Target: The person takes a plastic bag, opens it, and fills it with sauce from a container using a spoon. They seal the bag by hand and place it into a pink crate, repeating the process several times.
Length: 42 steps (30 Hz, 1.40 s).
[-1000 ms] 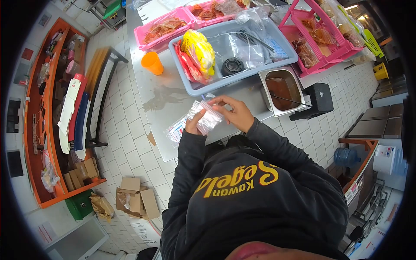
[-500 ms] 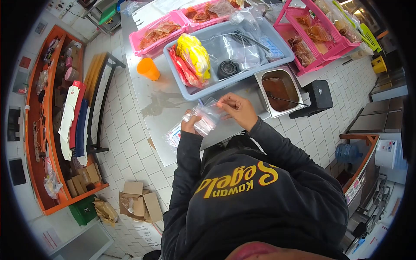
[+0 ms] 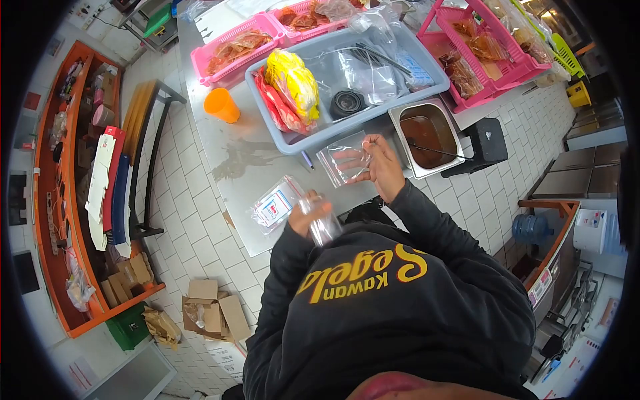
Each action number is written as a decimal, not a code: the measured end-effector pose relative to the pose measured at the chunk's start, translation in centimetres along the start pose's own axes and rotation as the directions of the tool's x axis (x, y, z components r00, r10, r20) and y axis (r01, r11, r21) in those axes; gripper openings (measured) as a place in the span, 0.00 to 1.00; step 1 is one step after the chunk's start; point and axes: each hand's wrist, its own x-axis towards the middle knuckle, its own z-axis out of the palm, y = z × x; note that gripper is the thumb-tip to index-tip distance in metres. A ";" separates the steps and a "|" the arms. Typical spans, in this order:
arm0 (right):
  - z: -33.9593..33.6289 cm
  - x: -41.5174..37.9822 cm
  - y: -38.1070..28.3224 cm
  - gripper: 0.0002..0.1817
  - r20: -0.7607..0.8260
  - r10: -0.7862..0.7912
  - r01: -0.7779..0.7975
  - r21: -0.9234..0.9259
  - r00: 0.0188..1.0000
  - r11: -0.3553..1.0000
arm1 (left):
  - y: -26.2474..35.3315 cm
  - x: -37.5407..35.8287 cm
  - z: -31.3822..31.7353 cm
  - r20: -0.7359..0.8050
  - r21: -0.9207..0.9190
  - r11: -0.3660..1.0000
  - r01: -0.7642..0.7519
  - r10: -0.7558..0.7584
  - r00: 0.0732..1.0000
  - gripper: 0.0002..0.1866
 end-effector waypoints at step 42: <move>4.2 -5.8 -4.3 0.10 0.419 0.024 0.013 -0.083 0.908 0.996 | 6.1 -3.3 9.5 -0.070 0.188 0.979 -0.083 0.097 0.993 0.10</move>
